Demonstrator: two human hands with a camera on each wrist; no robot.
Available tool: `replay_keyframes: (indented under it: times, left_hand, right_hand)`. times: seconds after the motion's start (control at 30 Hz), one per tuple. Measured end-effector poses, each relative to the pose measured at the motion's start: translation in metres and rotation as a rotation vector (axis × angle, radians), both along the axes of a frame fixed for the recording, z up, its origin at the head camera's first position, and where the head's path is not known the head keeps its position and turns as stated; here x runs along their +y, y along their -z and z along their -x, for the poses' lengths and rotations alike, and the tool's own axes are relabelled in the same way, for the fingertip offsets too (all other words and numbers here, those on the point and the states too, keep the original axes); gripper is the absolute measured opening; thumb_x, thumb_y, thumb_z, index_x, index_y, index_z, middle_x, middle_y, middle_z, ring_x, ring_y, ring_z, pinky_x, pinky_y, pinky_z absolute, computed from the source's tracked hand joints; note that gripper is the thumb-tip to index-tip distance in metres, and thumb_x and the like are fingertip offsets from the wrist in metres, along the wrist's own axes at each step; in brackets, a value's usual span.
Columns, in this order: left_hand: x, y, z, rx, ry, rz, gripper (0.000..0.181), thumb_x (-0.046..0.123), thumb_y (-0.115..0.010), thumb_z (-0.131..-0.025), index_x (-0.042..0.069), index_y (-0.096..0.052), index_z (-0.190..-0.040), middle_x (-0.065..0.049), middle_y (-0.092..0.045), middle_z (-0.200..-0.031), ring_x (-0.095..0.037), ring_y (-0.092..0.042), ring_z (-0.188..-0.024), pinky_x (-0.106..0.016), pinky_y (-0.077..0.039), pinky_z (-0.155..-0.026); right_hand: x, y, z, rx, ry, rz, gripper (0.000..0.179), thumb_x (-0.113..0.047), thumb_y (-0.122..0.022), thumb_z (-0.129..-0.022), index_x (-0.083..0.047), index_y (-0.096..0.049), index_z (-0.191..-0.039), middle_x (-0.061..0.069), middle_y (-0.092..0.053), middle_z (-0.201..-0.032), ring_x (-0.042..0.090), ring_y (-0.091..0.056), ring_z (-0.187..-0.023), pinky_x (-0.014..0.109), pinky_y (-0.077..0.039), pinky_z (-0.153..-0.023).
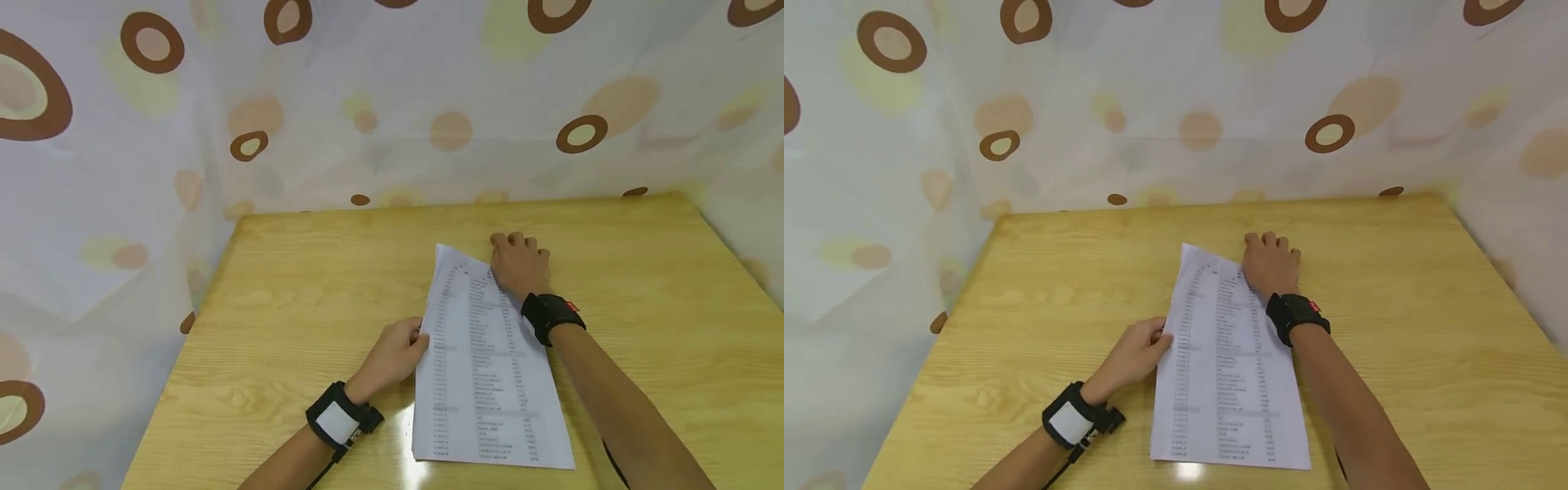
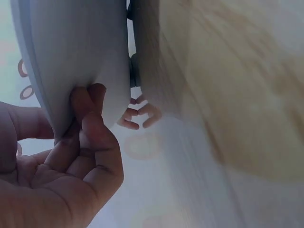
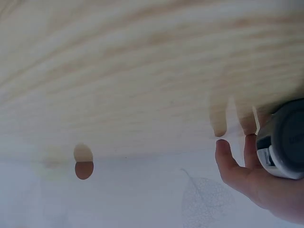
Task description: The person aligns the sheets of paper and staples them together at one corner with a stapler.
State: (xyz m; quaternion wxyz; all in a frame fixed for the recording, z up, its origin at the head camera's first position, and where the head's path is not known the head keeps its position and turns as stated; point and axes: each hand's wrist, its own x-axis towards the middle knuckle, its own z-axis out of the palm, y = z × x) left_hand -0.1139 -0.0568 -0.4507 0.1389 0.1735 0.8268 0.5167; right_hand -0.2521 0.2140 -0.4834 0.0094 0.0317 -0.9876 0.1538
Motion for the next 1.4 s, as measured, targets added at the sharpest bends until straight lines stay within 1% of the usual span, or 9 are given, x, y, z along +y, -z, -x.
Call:
replay_keyframes:
  times: [0.23, 0.43, 0.57, 0.7, 0.83, 0.93, 1.1, 1.23, 1.4]
  left_hand:
    - [-0.005, 0.015, 0.000, -0.029, 0.026, 0.032, 0.028, 0.004, -0.050, -0.099, -0.005, -0.065, -0.120, -0.001, -0.070, -0.080, -0.009, -0.059, -0.058, -0.022, -0.037, -0.045]
    - [-0.009, 0.022, 0.009, -0.019, -0.008, 0.015, 0.025, 0.005, -0.051, -0.098, -0.004, -0.066, -0.116, -0.002, -0.069, -0.080, -0.011, -0.058, -0.057, -0.023, -0.036, -0.044]
    - [-0.006, 0.028, 0.017, 0.002, -0.035, 0.007, 0.022, 0.006, -0.051, -0.098, -0.003, -0.068, -0.111, 0.000, -0.067, -0.076, -0.010, -0.054, -0.055, -0.023, -0.034, -0.044]
    - [-0.001, 0.035, 0.023, 0.007, -0.045, -0.017, 0.022, 0.005, -0.052, -0.098, -0.003, -0.069, -0.109, 0.000, -0.067, -0.075, -0.009, -0.055, -0.056, -0.022, -0.035, -0.045]
    - [0.000, 0.039, 0.029, -0.016, -0.051, -0.038, 0.023, 0.006, -0.052, -0.098, -0.004, -0.068, -0.111, 0.000, -0.069, -0.077, -0.009, -0.057, -0.058, -0.022, -0.036, -0.046]
    - [-0.001, 0.040, 0.032, -0.031, -0.057, -0.045, 0.024, 0.006, -0.051, -0.099, -0.005, -0.068, -0.113, 0.000, -0.068, -0.077, -0.009, -0.056, -0.057, -0.022, -0.035, -0.045]
    - [-0.001, 0.041, 0.035, -0.026, -0.055, -0.051, 0.025, 0.006, -0.050, -0.099, -0.005, -0.067, -0.114, 0.000, -0.068, -0.077, -0.008, -0.054, -0.054, -0.021, -0.034, -0.043]
    - [0.000, 0.039, 0.037, 0.001, -0.050, -0.042, 0.024, 0.007, -0.051, -0.099, -0.004, -0.068, -0.112, 0.000, -0.068, -0.076, -0.008, -0.055, -0.056, -0.021, -0.035, -0.045]
    - [-0.001, 0.035, 0.040, 0.026, -0.053, -0.006, 0.021, 0.005, -0.051, -0.099, -0.003, -0.068, -0.107, 0.000, -0.066, -0.074, -0.009, -0.053, -0.056, -0.022, -0.035, -0.046]
  right_hand:
    - [-0.004, 0.030, -0.003, -0.021, 0.043, 0.027, 0.043, -0.023, -0.029, -0.107, -0.006, -0.049, -0.140, 0.027, -0.043, -0.141, 0.052, -0.036, -0.127, 0.071, -0.030, -0.097]
    - [-0.007, 0.040, 0.015, 0.015, 0.015, 0.080, 0.043, -0.023, -0.031, -0.106, -0.004, -0.057, -0.134, 0.026, -0.049, -0.138, 0.051, -0.042, -0.124, 0.069, -0.034, -0.095]
    - [-0.001, 0.038, 0.026, 0.064, -0.005, 0.161, 0.039, -0.025, -0.035, -0.106, -0.002, -0.067, -0.105, 0.020, -0.065, -0.105, 0.040, -0.060, -0.093, 0.057, -0.047, -0.078]
    - [0.007, 0.040, 0.030, 0.167, -0.008, 0.209, 0.042, -0.032, -0.042, -0.105, -0.006, -0.057, -0.076, 0.011, -0.054, -0.067, 0.028, -0.051, -0.059, 0.040, -0.038, -0.057]
    - [0.009, 0.040, 0.032, 0.252, -0.021, 0.272, 0.051, -0.047, -0.041, -0.105, -0.005, -0.065, -0.089, 0.013, -0.064, -0.078, 0.032, -0.059, -0.069, 0.044, -0.044, -0.064]
    - [0.011, 0.035, 0.029, 0.182, -0.108, 0.305, 0.050, -0.050, -0.045, -0.104, -0.007, -0.068, -0.115, 0.015, -0.069, -0.105, 0.036, -0.063, -0.095, 0.052, -0.048, -0.082]
    - [0.030, 0.021, 0.012, 0.029, -0.269, 0.123, 0.054, -0.047, -0.056, -0.100, -0.006, -0.058, -0.136, 0.018, -0.064, -0.122, 0.040, -0.056, -0.113, 0.057, -0.045, -0.090]
    - [0.051, 0.017, -0.004, 0.017, -0.277, 0.033, 0.062, -0.044, -0.059, -0.099, -0.004, -0.049, -0.144, 0.020, -0.059, -0.132, 0.042, -0.053, -0.120, 0.060, -0.042, -0.095]
    - [0.066, 0.014, -0.013, 0.021, -0.288, 0.001, 0.051, -0.030, -0.058, -0.100, 0.002, -0.053, -0.140, 0.025, -0.055, -0.136, 0.044, -0.053, -0.123, 0.060, -0.040, -0.099]
